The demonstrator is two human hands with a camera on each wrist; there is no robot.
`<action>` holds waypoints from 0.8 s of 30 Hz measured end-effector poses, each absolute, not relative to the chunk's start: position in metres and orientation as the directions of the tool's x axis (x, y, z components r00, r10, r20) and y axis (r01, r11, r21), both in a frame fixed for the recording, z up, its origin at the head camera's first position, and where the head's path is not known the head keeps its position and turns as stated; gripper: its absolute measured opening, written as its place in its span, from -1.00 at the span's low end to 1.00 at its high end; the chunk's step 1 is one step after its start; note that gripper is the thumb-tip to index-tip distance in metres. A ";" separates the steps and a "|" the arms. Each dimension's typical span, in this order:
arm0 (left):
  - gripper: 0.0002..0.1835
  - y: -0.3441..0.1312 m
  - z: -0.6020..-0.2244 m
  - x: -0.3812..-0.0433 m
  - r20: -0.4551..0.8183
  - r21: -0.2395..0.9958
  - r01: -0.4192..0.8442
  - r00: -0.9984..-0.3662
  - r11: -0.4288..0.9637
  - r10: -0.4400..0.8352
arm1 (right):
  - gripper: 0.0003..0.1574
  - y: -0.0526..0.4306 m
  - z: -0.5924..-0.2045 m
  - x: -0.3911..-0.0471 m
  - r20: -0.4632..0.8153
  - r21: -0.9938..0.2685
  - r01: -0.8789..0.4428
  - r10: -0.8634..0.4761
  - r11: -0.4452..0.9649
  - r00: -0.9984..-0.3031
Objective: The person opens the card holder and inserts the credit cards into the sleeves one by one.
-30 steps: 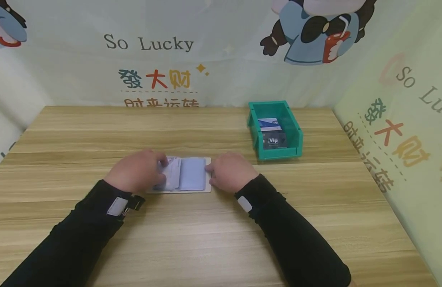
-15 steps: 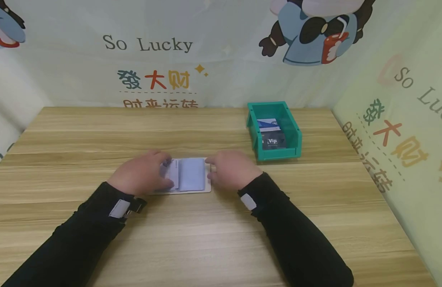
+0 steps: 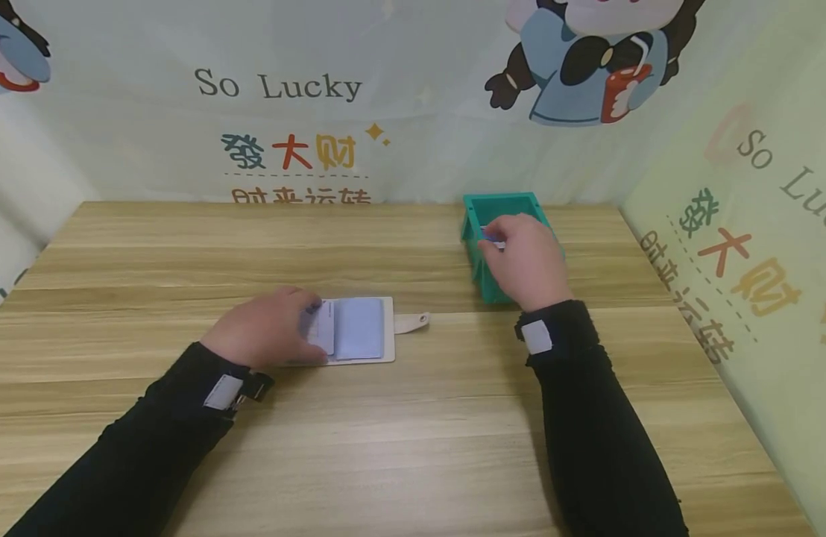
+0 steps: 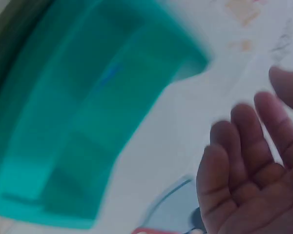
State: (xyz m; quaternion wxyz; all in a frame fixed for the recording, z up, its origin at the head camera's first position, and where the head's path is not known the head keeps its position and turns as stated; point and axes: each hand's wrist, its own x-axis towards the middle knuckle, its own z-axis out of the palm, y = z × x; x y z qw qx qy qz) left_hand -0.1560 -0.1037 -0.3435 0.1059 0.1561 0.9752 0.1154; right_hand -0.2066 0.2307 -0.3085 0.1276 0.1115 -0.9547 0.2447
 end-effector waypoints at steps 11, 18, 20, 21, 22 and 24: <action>-0.12 -0.102 -0.344 -0.155 -0.149 0.240 0.295 -0.930 0.925 0.335 | -0.54 0.251 -0.341 -0.228 0.158 -0.334 -0.156 -0.108 0.930 -0.982; -0.16 -0.102 -0.343 -0.154 -0.134 0.222 0.311 -0.929 0.924 0.345 | -0.47 0.251 -0.346 -0.230 0.073 -0.310 -0.147 -0.131 0.939 -0.989; -0.18 -0.102 -0.343 -0.154 -0.138 0.223 0.312 -0.928 0.923 0.347 | -0.47 0.251 -0.346 -0.230 0.065 -0.312 -0.146 -0.132 0.939 -0.989; -0.19 -0.101 -0.343 -0.154 -0.139 0.223 0.311 -0.928 0.924 0.346 | -0.47 0.251 -0.346 -0.231 0.063 -0.314 -0.146 -0.133 0.938 -0.989; -0.20 -0.101 -0.344 -0.154 -0.141 0.226 0.310 -0.928 0.923 0.346 | -0.47 0.251 -0.347 -0.231 0.056 -0.316 -0.144 -0.133 0.938 -0.990; -0.22 -0.101 -0.344 -0.154 -0.142 0.228 0.307 -0.928 0.924 0.344 | -0.47 0.252 -0.346 -0.232 0.037 -0.318 -0.135 -0.130 0.938 -0.991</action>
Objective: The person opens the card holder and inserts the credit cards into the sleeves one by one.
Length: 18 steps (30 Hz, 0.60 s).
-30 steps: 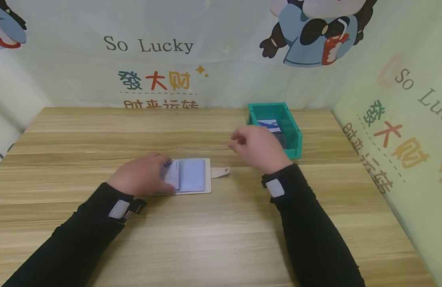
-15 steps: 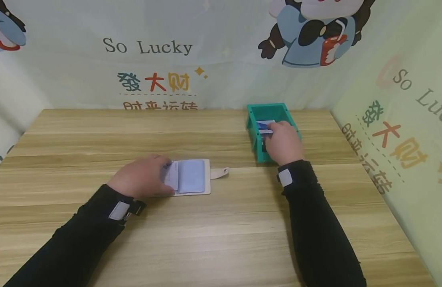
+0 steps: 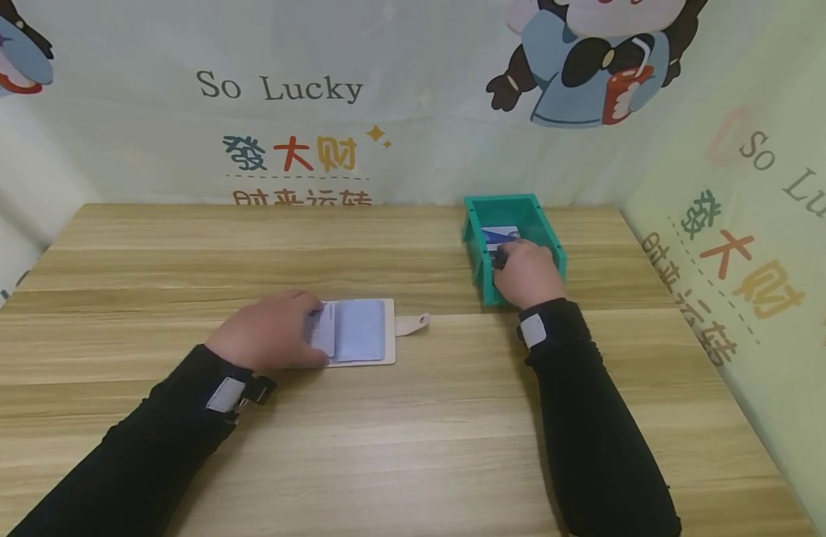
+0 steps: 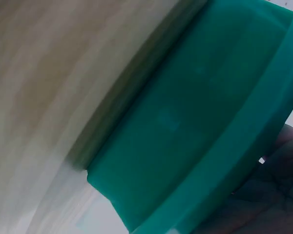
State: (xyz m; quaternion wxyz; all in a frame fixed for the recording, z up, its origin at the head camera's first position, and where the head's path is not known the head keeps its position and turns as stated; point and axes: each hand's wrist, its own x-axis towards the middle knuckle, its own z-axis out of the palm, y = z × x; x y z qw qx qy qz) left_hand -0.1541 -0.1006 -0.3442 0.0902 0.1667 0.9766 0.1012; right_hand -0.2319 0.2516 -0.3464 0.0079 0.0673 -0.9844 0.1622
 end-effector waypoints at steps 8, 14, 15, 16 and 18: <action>-0.25 -0.099 -0.346 -0.154 -0.138 0.223 0.306 -0.930 0.926 0.340 | -0.40 0.250 -0.346 -0.233 -0.097 -0.320 -0.045 -0.080 0.946 -0.992; -0.26 -0.099 -0.346 -0.154 -0.137 0.219 0.305 -0.931 0.927 0.339 | -0.41 0.247 -0.346 -0.232 -0.123 -0.295 -0.024 -0.063 0.955 -0.990; -0.26 -0.099 -0.346 -0.154 -0.138 0.216 0.305 -0.931 0.928 0.338 | -0.41 0.246 -0.346 -0.232 -0.121 -0.291 -0.022 -0.060 0.957 -0.991; -0.26 -0.099 -0.347 -0.154 -0.140 0.217 0.306 -0.930 0.927 0.340 | -0.41 0.246 -0.346 -0.232 -0.119 -0.286 -0.022 -0.058 0.958 -0.991; -0.25 -0.099 -0.347 -0.154 -0.142 0.214 0.305 -0.930 0.928 0.338 | -0.41 0.245 -0.346 -0.231 -0.115 -0.276 -0.019 -0.053 0.961 -0.992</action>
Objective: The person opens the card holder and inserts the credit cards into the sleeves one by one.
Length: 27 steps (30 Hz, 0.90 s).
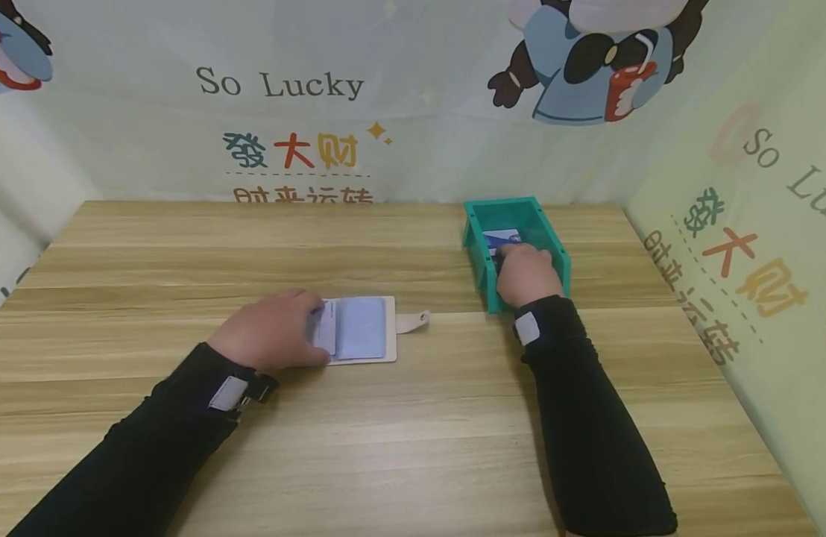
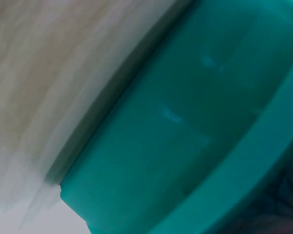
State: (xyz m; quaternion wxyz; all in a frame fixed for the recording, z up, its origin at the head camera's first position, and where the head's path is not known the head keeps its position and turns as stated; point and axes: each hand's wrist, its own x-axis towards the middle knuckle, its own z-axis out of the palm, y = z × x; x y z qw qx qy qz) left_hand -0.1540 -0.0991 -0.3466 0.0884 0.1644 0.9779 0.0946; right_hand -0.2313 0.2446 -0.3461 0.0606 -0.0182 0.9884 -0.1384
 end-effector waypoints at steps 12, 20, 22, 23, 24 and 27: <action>-0.25 -0.099 -0.345 -0.154 -0.149 0.211 0.295 -0.932 0.932 0.329 | -0.49 0.241 -0.340 -0.226 -0.106 -0.242 -0.023 -0.050 0.970 -0.993; -0.27 -0.098 -0.344 -0.154 -0.149 0.210 0.300 -0.931 0.930 0.334 | -0.60 0.241 -0.336 -0.223 -0.108 -0.212 -0.032 -0.056 0.977 -0.993; -0.25 -0.098 -0.344 -0.153 -0.152 0.207 0.298 -0.931 0.932 0.332 | -0.62 0.241 -0.337 -0.223 -0.092 -0.204 -0.036 -0.055 0.978 -0.994; -0.25 -0.098 -0.344 -0.153 -0.155 0.206 0.297 -0.931 0.932 0.331 | -0.64 0.240 -0.337 -0.223 -0.080 -0.200 -0.037 -0.054 0.979 -0.995; -0.24 -0.098 -0.344 -0.153 -0.158 0.205 0.296 -0.931 0.933 0.330 | -0.65 0.240 -0.338 -0.223 -0.069 -0.196 -0.038 -0.052 0.980 -0.996; -0.24 -0.099 -0.345 -0.153 -0.161 0.204 0.295 -0.930 0.933 0.330 | -0.64 0.239 -0.341 -0.223 -0.040 -0.189 -0.036 -0.044 0.981 -0.998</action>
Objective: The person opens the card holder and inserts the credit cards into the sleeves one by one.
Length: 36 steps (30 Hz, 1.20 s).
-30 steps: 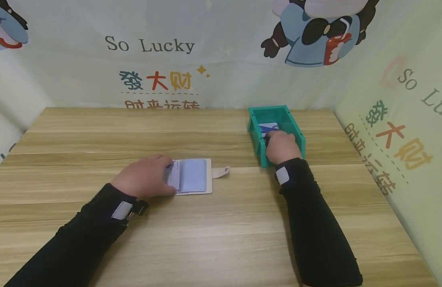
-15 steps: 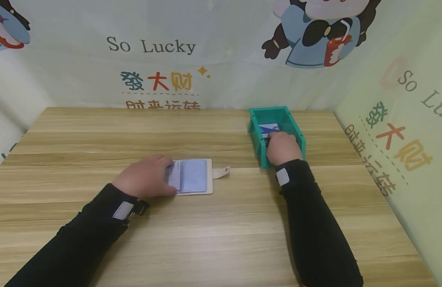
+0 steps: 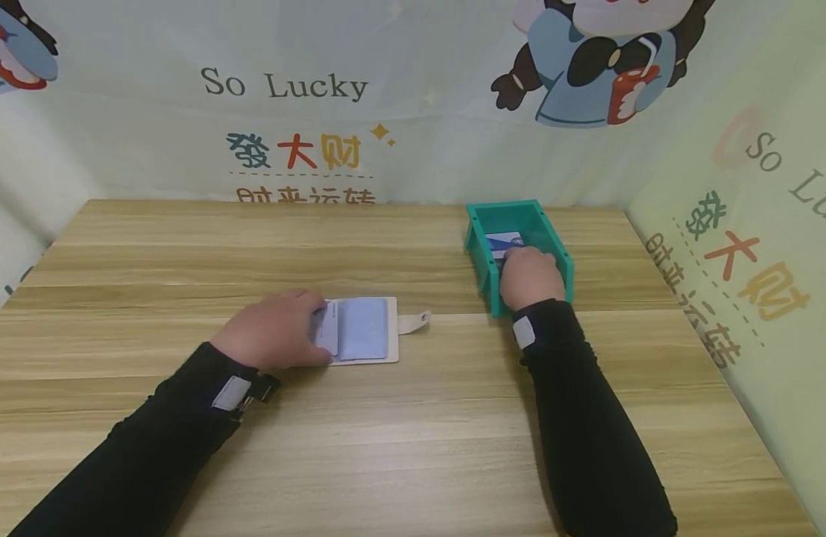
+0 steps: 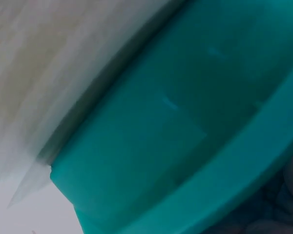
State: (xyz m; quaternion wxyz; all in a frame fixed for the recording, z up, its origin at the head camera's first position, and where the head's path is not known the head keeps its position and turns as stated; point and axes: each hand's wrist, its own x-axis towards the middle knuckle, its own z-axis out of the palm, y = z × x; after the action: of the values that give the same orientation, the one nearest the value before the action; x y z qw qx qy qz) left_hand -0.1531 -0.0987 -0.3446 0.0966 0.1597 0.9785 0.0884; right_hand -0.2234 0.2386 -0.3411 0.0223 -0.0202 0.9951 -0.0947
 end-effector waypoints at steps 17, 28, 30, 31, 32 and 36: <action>-0.27 -0.098 -0.344 -0.154 -0.158 0.202 0.297 -0.931 0.933 0.330 | -0.61 0.243 -0.337 -0.224 -0.131 -0.179 -0.087 -0.112 0.980 -0.985; -0.25 -0.099 -0.345 -0.154 -0.155 0.207 0.297 -0.931 0.932 0.331 | -0.71 0.238 -0.337 -0.219 -0.028 -0.170 -0.079 -0.085 0.982 -0.996; -0.26 -0.099 -0.345 -0.155 -0.156 0.206 0.296 -0.931 0.933 0.330 | -0.70 0.238 -0.337 -0.220 -0.025 -0.164 -0.075 -0.081 0.984 -0.996; -0.26 -0.099 -0.345 -0.155 -0.158 0.206 0.296 -0.930 0.932 0.331 | -0.69 0.238 -0.337 -0.220 -0.026 -0.162 -0.072 -0.077 0.984 -0.997; -0.26 -0.099 -0.345 -0.155 -0.160 0.207 0.295 -0.930 0.933 0.330 | -0.69 0.238 -0.338 -0.220 -0.025 -0.161 -0.068 -0.073 0.985 -0.997; -0.26 -0.099 -0.346 -0.155 -0.161 0.203 0.297 -0.930 0.933 0.332 | -0.63 0.238 -0.339 -0.220 -0.010 -0.158 -0.062 -0.064 0.985 -0.998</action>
State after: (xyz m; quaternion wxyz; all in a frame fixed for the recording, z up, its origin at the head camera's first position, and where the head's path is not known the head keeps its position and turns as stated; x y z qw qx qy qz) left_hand -0.1549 -0.0990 -0.3459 0.0967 0.1608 0.9783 0.0880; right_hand -0.2198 0.2381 -0.3388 0.0077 -0.0317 0.9963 -0.0791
